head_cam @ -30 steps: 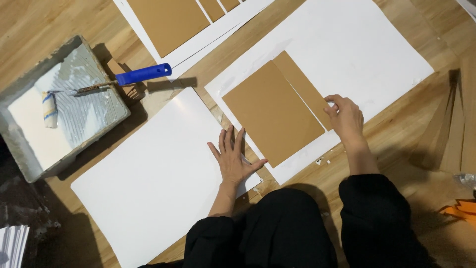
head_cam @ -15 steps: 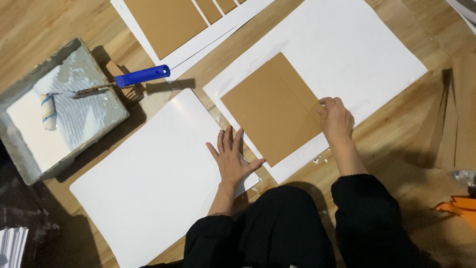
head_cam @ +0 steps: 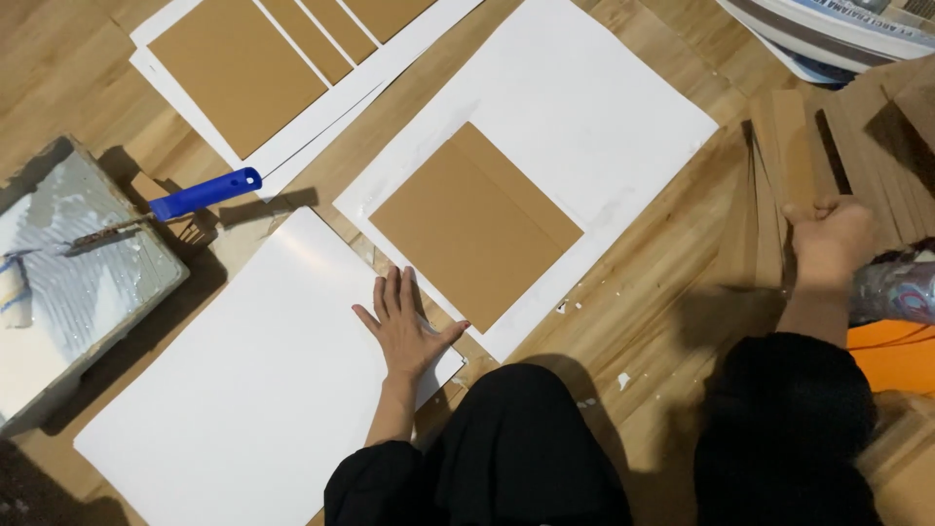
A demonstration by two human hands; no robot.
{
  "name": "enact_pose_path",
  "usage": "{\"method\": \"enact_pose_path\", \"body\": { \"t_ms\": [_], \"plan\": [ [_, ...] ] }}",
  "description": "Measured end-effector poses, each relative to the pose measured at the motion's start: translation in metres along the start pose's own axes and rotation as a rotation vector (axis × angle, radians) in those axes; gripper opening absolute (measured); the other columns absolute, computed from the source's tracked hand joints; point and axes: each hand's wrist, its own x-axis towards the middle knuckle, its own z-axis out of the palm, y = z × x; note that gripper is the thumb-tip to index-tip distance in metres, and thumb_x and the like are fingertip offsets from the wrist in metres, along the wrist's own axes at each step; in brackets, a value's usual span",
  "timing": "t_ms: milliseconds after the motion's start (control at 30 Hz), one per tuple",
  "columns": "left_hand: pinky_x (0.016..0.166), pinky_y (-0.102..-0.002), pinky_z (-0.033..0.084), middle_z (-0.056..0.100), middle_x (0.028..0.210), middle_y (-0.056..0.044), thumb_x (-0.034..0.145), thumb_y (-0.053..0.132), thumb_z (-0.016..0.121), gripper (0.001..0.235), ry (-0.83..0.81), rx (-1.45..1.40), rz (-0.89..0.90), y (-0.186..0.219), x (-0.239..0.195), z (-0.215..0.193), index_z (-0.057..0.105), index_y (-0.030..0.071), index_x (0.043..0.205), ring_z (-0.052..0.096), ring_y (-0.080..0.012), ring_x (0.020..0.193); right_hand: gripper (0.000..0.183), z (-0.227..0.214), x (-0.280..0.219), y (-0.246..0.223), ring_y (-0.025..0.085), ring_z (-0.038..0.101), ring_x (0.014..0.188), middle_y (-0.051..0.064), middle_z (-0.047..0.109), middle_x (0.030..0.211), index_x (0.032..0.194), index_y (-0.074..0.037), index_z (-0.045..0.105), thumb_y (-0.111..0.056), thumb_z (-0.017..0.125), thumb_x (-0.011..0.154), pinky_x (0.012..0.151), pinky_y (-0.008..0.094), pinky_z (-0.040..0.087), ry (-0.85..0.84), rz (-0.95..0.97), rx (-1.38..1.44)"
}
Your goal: Applying glue to a paper base with a roller and precisely positioning cardboard strips to assemble a folder or cover.
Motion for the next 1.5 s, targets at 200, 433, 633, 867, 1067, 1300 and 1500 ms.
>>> {"method": "enact_pose_path", "body": {
  "t_ms": [200,433,633,867,1067,1300,1500],
  "plan": [
    [0.1,-0.063,-0.007,0.013,0.148,-0.003,0.053,0.082,0.05,0.115,-0.04,-0.02,-0.019,0.001,-0.001,-0.003,0.015,0.018,0.142,0.008,-0.0255,0.137,0.038,-0.001,0.002,0.003,0.026,0.062,0.072,0.011,0.065,0.084,0.083,-0.009,0.063,-0.036,0.085,0.068,0.056,0.037,0.05,0.124,-0.008,0.021],
    [0.1,-0.063,-0.008,0.015,0.148,-0.003,0.053,0.081,0.051,0.115,-0.04,-0.031,-0.01,-0.002,0.0,0.001,0.015,0.018,0.142,0.006,-0.0251,0.137,0.024,0.01,-0.011,-0.051,0.013,0.061,0.074,0.006,0.062,0.079,0.084,-0.001,0.064,0.018,0.066,0.07,0.064,0.023,0.053,0.232,-0.4,0.852],
    [0.105,-0.055,-0.009,0.01,0.146,0.0,0.051,0.086,0.049,0.113,-0.309,0.026,-0.163,0.014,0.007,-0.025,0.012,0.029,0.141,0.001,-0.0209,0.135,0.018,0.032,-0.088,-0.203,0.016,0.06,0.077,-0.012,0.061,0.074,0.082,-0.031,0.065,-0.017,0.073,0.073,0.069,0.036,0.042,-0.38,-0.342,0.456],
    [0.105,-0.054,-0.007,0.012,0.145,0.001,0.052,0.083,0.05,0.11,-0.278,0.014,-0.157,0.014,0.007,-0.024,0.012,0.03,0.141,0.003,-0.0205,0.135,0.012,0.047,-0.105,-0.235,0.027,0.064,0.075,0.005,0.065,0.072,0.08,-0.016,0.068,-0.006,0.071,0.073,0.068,0.037,0.047,-0.47,-0.474,0.402],
    [0.105,-0.055,-0.008,0.012,0.146,0.0,0.052,0.086,0.046,0.111,-0.257,0.012,-0.134,0.011,0.006,-0.02,0.012,0.029,0.141,0.002,-0.0214,0.135,0.012,0.059,-0.108,-0.234,0.028,0.064,0.074,0.007,0.065,0.07,0.079,-0.013,0.069,-0.007,0.074,0.07,0.067,0.039,0.049,-0.427,-0.552,0.378],
    [0.105,-0.056,-0.006,0.011,0.146,0.0,0.051,0.084,0.049,0.111,-0.257,0.007,-0.144,0.012,0.006,-0.02,0.012,0.031,0.141,0.001,-0.0209,0.135,0.004,0.055,-0.128,-0.238,0.029,0.064,0.073,0.01,0.064,0.071,0.08,-0.008,0.068,-0.008,0.069,0.076,0.066,0.041,0.051,-0.331,-0.581,0.215],
    [0.104,-0.057,-0.007,0.011,0.147,-0.001,0.052,0.081,0.053,0.111,-0.269,-0.032,-0.153,0.014,0.006,-0.026,0.013,0.029,0.141,0.002,-0.0214,0.136,0.009,0.058,-0.124,-0.239,0.032,0.061,0.076,0.013,0.055,0.077,0.077,-0.001,0.066,-0.009,0.068,0.079,0.07,0.044,0.051,-0.236,-0.702,0.086]
  ]
}}
